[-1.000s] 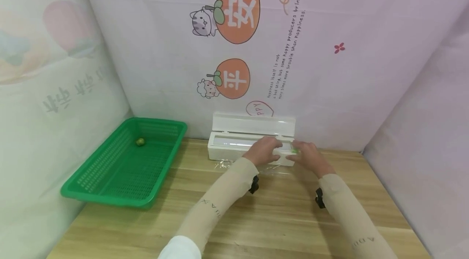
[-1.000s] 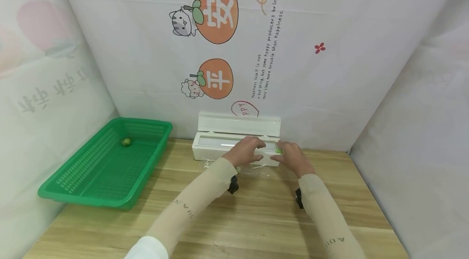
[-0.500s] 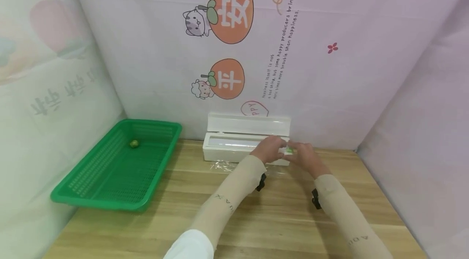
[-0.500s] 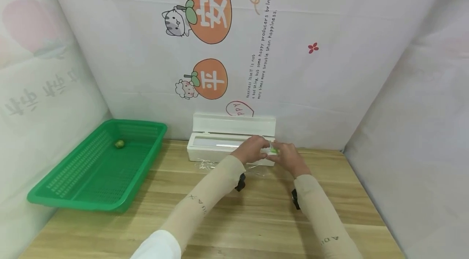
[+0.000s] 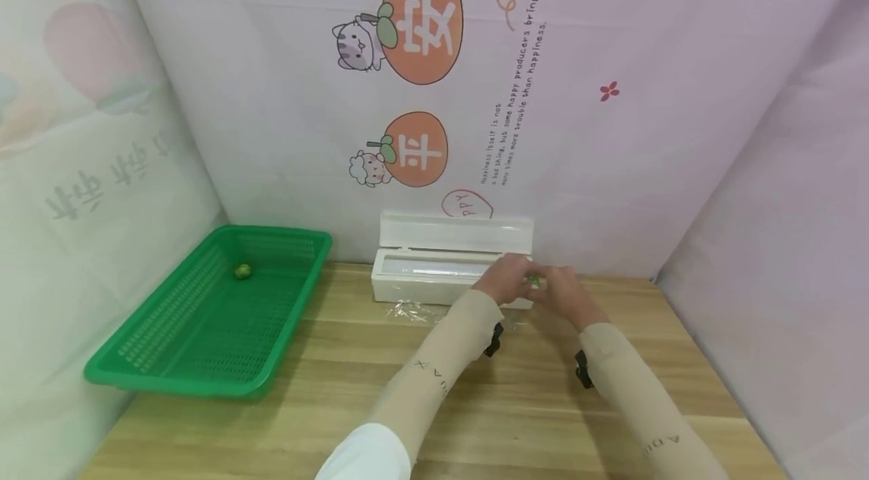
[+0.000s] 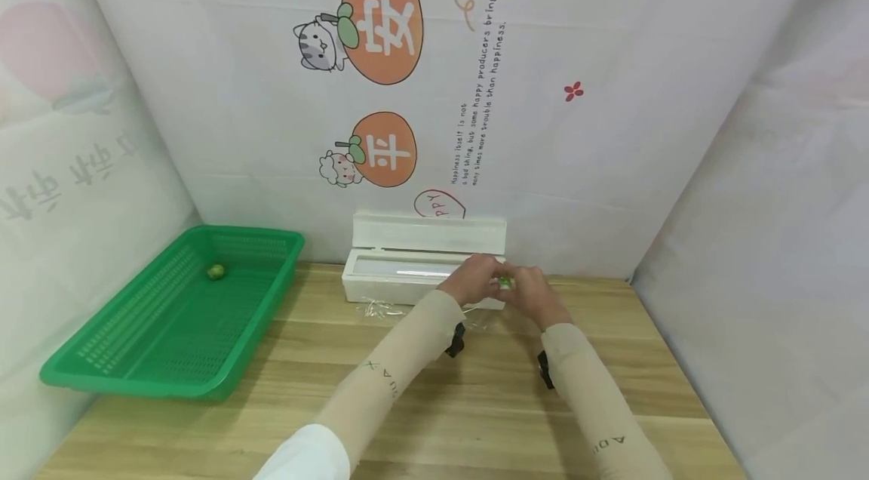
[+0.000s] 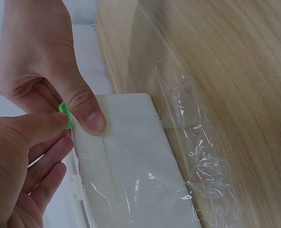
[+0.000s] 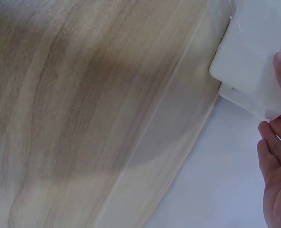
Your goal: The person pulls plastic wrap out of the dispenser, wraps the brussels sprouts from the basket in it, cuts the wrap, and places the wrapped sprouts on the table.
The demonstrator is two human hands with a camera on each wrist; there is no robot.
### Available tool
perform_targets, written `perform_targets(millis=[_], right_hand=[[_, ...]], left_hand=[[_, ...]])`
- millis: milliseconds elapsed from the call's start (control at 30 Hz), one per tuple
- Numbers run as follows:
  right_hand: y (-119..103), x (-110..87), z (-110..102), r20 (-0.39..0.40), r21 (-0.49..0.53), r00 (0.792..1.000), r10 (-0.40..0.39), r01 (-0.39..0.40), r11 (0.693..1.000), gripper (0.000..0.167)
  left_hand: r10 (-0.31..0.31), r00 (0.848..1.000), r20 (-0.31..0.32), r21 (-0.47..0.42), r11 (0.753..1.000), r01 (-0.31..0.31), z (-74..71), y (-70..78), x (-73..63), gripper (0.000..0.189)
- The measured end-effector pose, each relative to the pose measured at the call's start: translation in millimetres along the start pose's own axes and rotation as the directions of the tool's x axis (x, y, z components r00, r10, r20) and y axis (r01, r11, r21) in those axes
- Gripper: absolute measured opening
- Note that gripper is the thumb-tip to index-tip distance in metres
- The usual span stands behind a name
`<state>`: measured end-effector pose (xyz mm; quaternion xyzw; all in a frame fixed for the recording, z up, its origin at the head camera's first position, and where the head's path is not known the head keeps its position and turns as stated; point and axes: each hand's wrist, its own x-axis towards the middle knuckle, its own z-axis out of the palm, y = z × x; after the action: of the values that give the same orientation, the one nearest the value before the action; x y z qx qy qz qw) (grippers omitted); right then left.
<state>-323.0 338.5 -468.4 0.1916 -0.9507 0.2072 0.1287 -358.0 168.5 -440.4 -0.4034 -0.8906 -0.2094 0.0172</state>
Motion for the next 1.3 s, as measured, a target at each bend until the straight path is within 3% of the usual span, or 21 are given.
perform_targets(millis=[167,433,600,733,1300], right_hand=[[-0.5,-0.4,1.7,-0.02,-0.001,1.0,-0.022,0.022,1.0,0.042],[-0.9,0.7,4.6,-0.024,0.007,0.999,-0.037,0.037,0.999,0.039],[-1.8,1.0,4.3,-0.019,-0.006,0.999,-0.033,0.033,0.999,0.038],[-3.4,0.9,3.7,-0.012,-0.003,1.0,-0.027,0.027,1.0,0.04],[-2.6,1.9,0.6,-0.008,-0.003,1.0,-0.017,0.017,1.0,0.042]], left_hand=[[-0.021,0.999,-0.027,-0.038,0.999,0.02,3.1,-0.3,1.8,0.038],[-0.037,0.996,-0.077,-0.014,0.999,0.037,9.6,-4.4,3.9,0.04],[-0.009,0.997,-0.083,0.012,1.0,0.01,10.8,-6.2,2.2,0.038],[0.014,0.997,-0.077,0.068,0.998,-0.009,9.1,-6.8,0.4,0.033],[0.056,0.998,-0.032,0.077,0.996,-0.054,2.7,-9.4,-0.6,0.048]])
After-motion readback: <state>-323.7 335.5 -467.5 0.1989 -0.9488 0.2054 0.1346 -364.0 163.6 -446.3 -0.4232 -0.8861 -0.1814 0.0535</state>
